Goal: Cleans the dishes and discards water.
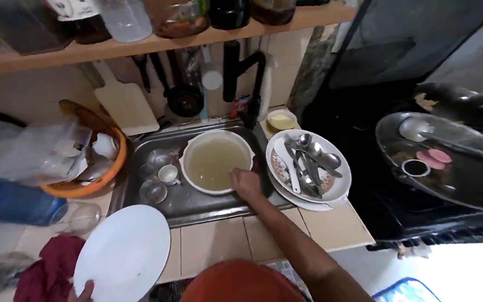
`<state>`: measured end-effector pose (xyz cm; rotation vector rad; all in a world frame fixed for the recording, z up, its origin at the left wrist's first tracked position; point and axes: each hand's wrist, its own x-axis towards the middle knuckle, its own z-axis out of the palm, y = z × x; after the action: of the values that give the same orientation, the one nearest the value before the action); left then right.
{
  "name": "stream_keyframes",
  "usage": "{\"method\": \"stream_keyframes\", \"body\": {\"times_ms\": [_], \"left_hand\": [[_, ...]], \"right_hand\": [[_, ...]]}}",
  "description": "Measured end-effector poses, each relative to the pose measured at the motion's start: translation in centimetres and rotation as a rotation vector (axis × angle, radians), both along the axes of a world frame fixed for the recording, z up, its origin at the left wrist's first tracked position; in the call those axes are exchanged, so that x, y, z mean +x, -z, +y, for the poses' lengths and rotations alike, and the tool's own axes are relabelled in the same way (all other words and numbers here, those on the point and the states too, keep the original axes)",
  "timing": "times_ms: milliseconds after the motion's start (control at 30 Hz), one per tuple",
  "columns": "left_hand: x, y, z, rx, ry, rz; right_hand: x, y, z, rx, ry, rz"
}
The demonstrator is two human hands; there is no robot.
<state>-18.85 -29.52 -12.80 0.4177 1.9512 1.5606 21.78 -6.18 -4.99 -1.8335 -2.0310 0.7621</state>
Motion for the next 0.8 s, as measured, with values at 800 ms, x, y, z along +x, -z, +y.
{"method": "stream_keyframes", "body": {"times_ms": [800], "left_hand": [[2.1,-3.8,3.8,-0.754,0.06,0.606]], "right_hand": [[5.2,6.0,-2.3,-0.236,0.11,0.391]]}}
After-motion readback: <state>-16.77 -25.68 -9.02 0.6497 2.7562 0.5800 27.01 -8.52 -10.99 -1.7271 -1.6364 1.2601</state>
